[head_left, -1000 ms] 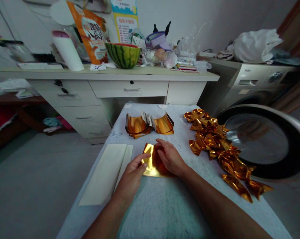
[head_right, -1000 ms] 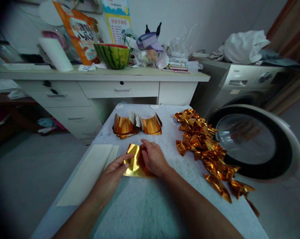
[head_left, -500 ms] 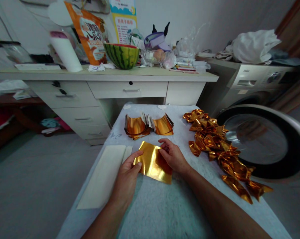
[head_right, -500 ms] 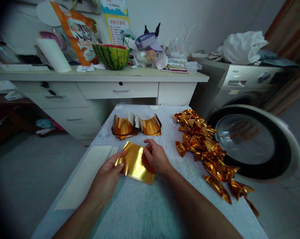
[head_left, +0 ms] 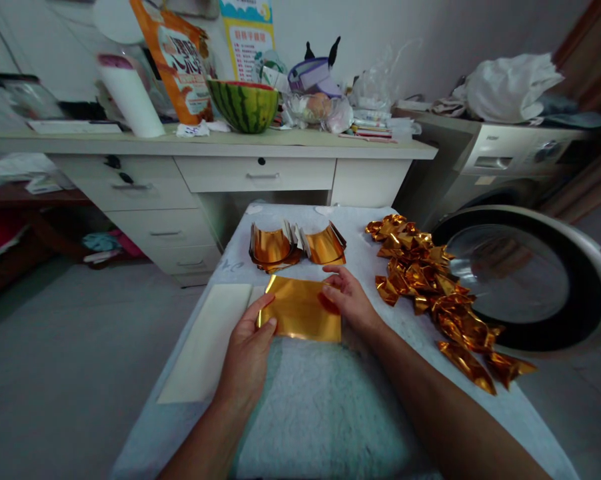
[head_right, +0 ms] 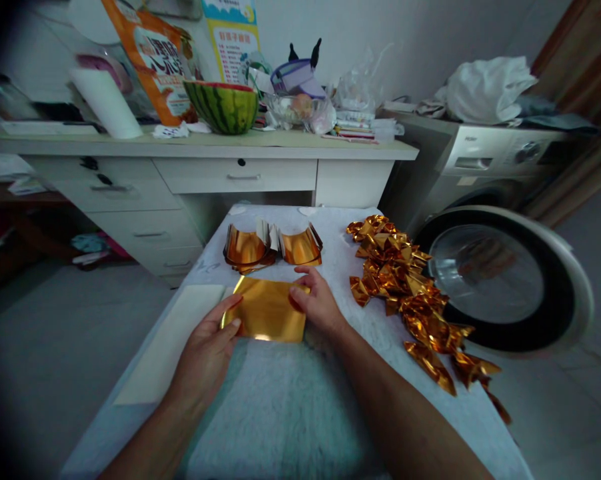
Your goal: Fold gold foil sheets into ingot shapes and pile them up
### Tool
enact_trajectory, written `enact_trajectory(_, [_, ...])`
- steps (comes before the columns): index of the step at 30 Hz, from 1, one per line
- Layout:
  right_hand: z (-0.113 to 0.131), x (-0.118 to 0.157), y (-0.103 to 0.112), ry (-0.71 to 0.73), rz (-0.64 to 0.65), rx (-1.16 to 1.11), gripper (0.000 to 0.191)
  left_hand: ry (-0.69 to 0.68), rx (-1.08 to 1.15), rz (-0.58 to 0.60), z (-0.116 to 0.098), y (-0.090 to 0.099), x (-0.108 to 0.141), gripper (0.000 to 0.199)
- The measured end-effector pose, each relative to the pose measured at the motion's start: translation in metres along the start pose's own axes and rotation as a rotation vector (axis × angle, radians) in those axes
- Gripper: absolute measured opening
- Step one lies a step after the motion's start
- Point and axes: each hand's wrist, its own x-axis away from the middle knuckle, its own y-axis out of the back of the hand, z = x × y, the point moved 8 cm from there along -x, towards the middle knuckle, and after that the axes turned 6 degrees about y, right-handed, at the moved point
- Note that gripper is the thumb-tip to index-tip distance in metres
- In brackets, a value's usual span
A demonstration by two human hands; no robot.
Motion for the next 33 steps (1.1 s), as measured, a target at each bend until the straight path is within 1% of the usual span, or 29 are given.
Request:
enact_trajectory(3, [-0.004,0.001,0.002,-0.066,-0.068,-0.207,0.054,-0.034,0.025,-0.025,-0.002,0.000,-0.001,0.053])
enact_trajectory(5, [-0.008,0.002,0.003,-0.101,-0.101,-0.274,0.057,-0.049,0.036,-0.052,-0.003,0.001,-0.001,0.054])
enact_trajectory(7, [-0.011,0.003,-0.001,-0.136,-0.066,-0.300,0.055,-0.053,0.041,-0.073,-0.003,0.002,-0.001,0.055])
enact_trajectory(11, [-0.009,0.007,-0.018,-0.146,0.150,-0.277,0.039,-0.043,0.032,-0.051,-0.001,0.000,-0.002,0.058])
enact_trajectory(13, [-0.007,0.009,-0.022,-0.136,0.206,-0.230,0.035,-0.035,0.026,-0.039,-0.001,-0.001,-0.003,0.060])
enact_trajectory(17, [-0.007,0.010,-0.023,-0.141,0.228,-0.164,0.029,-0.030,0.032,-0.029,-0.003,-0.004,-0.002,0.058])
enact_trajectory(19, [-0.008,0.008,-0.020,-0.129,0.192,-0.150,0.024,-0.022,0.023,-0.027,-0.003,-0.005,-0.001,0.056])
enact_trajectory(20, [-0.008,0.006,-0.016,-0.113,0.153,-0.138,0.022,-0.015,0.018,-0.021,-0.002,-0.005,-0.001,0.055])
enact_trajectory(22, [-0.005,0.002,-0.005,-0.056,0.039,-0.097,0.020,-0.007,0.011,0.010,0.000,-0.007,-0.001,0.054])
enact_trajectory(24, [0.002,0.000,0.009,0.037,-0.103,-0.024,0.018,-0.013,-0.006,0.027,0.001,-0.008,-0.001,0.053])
enact_trajectory(26, [0.015,0.001,0.024,0.175,-0.253,0.070,0.013,-0.027,-0.034,0.007,0.001,-0.006,-0.002,0.050])
enact_trajectory(28, [0.033,0.006,0.033,0.339,-0.356,0.197,0.008,-0.031,-0.051,-0.018,0.002,-0.003,-0.003,0.047])
enact_trajectory(30, [0.049,0.013,0.032,0.491,-0.373,0.351,0.013,-0.029,-0.061,-0.021,0.002,-0.002,-0.003,0.046])
enact_trajectory(33, [0.063,0.021,0.017,0.613,-0.285,0.547,0.025,-0.029,-0.074,-0.011,0.001,0.000,-0.003,0.052])
